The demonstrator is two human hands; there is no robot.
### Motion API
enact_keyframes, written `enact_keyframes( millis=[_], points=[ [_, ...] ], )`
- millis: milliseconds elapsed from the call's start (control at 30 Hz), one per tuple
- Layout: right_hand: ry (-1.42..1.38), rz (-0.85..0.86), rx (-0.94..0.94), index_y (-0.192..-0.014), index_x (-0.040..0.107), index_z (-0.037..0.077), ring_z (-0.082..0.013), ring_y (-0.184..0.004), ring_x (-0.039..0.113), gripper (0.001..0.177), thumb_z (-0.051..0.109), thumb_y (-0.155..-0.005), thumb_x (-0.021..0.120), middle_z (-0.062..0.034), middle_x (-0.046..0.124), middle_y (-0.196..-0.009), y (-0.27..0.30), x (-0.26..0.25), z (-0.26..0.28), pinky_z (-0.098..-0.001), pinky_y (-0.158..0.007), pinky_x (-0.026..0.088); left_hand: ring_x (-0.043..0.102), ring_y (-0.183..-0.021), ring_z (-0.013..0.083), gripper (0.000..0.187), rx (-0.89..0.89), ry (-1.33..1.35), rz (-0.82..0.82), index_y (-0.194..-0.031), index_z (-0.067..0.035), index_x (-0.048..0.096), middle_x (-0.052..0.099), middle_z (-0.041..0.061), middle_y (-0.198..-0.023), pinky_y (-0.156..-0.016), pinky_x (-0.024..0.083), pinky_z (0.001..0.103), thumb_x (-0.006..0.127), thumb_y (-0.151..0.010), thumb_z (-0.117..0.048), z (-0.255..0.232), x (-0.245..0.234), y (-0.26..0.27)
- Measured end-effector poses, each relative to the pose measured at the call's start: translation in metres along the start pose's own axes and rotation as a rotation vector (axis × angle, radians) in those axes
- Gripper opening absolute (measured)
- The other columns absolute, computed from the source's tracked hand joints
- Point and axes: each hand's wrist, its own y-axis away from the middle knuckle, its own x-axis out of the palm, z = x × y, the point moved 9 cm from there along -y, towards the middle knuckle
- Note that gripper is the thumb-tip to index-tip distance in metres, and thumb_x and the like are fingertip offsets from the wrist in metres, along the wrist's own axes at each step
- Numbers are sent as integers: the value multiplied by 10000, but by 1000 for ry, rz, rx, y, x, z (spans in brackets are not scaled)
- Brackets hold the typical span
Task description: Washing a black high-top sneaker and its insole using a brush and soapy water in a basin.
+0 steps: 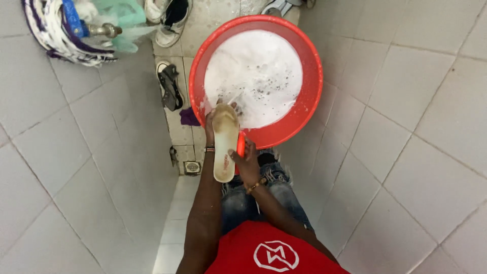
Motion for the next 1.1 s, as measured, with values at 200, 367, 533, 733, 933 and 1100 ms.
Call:
enact_keyframes(
  millis=[200, 367, 533, 733, 933, 1100],
  points=[
    [326, -44, -107, -1466, 447, 29, -244, -1128, 654, 642, 291, -953, 729, -166, 631, -1287, 15, 18, 79, -366, -927, 548, 691, -1083, 352, 675, 11, 76, 73, -1506, 30, 388, 593, 287, -1391, -850, 618, 467, 626, -1065, -422, -23, 124, 12],
    [309, -80, -30, -1404, 460, 24, -213, -1065, 663, 631, 305, -916, 745, -151, 642, -1217, 20, 30, 77, -357, -892, 571, 712, -1088, 382, 881, -112, 56, -225, -1515, 16, 356, 559, 279, -1325, -952, 650, 491, 648, -814, -431, -33, 104, 15],
    [233, -88, -130, -1424, 467, 11, -244, -1110, 642, 573, 266, -975, 716, -185, 639, -1266, 43, 37, 90, -378, -922, 553, 678, -1059, 328, 864, -27, -49, 31, -1655, -11, 289, 564, 318, -1461, -884, 592, 467, 667, -1000, -428, -56, 130, 21],
    [222, -146, 54, -1371, 570, 65, -249, -1057, 722, 465, 299, -974, 630, -164, 708, -1236, 59, 34, 126, -369, -891, 607, 685, -925, 249, 810, -118, -45, 24, -1584, -36, 298, 605, 186, -1138, -782, 626, 416, 627, -978, -461, -61, 26, -5],
    [327, -112, -70, -1330, 618, 29, -285, -1134, 674, 418, 298, -1012, 593, -209, 684, -1251, -13, 66, 74, -397, -954, 546, 695, -1064, 341, 507, -403, 96, 364, -1586, 34, 382, 652, 237, -1264, -892, 596, 467, 427, -1196, -286, -30, 26, 2],
    [31, -242, 10, -1342, 596, 18, -261, -1136, 641, 395, 214, -999, 590, -183, 661, -1251, -14, 66, 0, -388, -947, 543, 267, -1560, 268, 658, -210, -1267, -91, -1664, -120, 240, 266, 157, -1709, -1239, 281, 505, 457, -1141, -456, -62, -24, 9]
  ],
)
